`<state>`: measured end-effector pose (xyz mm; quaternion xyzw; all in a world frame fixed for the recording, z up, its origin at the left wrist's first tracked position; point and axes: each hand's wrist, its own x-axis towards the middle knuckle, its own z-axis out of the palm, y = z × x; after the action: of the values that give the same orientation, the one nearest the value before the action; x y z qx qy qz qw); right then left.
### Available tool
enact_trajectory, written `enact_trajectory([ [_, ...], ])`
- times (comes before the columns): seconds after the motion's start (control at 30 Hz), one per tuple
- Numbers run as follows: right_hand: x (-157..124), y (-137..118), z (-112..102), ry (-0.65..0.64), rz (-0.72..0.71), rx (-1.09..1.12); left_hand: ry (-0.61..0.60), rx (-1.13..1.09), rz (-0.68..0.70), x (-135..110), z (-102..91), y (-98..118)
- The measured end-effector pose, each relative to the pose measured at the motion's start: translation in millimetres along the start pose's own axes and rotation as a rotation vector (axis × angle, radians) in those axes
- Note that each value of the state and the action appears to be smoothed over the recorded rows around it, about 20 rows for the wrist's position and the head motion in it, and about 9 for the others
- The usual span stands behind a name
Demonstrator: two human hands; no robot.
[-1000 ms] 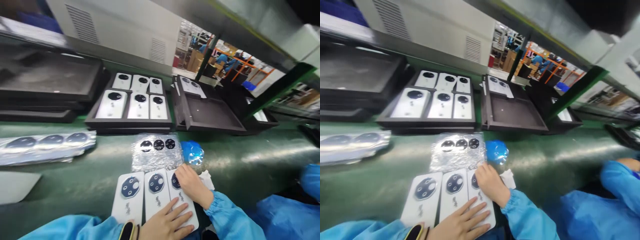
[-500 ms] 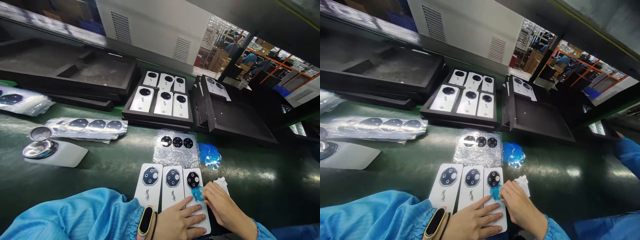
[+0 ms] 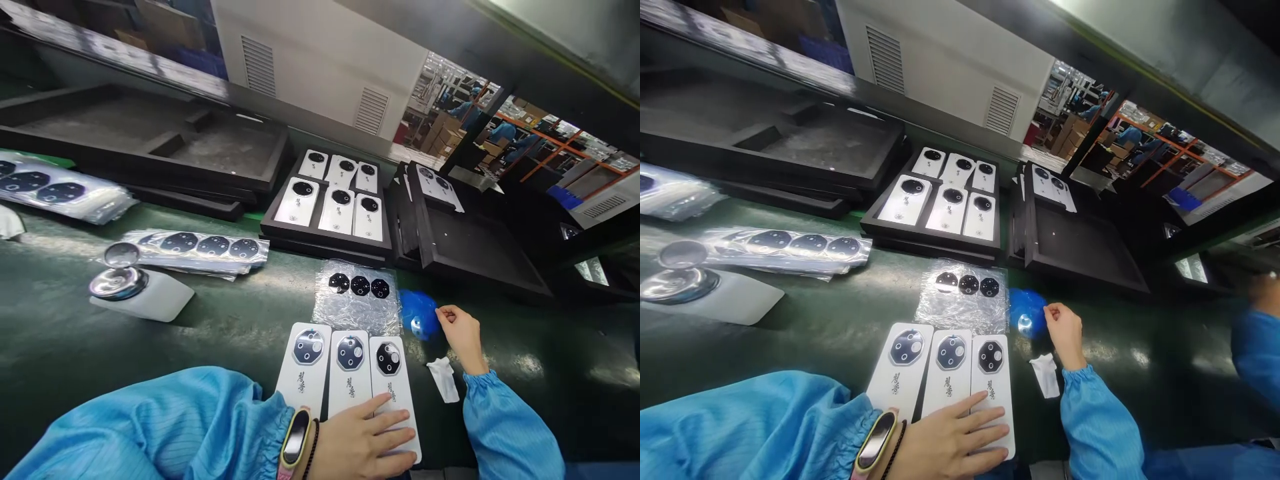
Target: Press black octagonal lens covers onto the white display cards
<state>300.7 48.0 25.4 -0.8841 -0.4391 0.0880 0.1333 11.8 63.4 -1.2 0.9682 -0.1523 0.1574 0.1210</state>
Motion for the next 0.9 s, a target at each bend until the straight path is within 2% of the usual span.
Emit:
enact_trajectory([
  [0.17,-5.6,-4.8,-10.2,0.042,-0.010,-0.025,0.055,0.057,0.049,-7.9,-12.2,4.3],
  [0.3,-22.9,-30.4,-13.0,0.050,-0.175,-0.003,0.037,0.005,-0.050,-21.5,-16.8,5.2],
  [0.47,-52.5,-98.4,17.7,-0.221,-0.576,0.021,-0.019,-0.037,-0.180,-37.1,-8.6,5.0],
  [0.57,-60.0,-130.8,35.5,-0.321,-0.695,-0.024,-0.029,-0.033,-0.201,-41.6,-1.5,4.3],
  [0.7,-58.6,-150.3,40.3,-0.372,-0.716,-0.143,-0.026,-0.020,-0.197,-43.3,0.8,3.6],
  [0.9,-58.0,-161.9,35.3,-0.423,-0.687,-0.304,-0.010,-0.006,-0.200,-44.4,-1.3,4.3],
])
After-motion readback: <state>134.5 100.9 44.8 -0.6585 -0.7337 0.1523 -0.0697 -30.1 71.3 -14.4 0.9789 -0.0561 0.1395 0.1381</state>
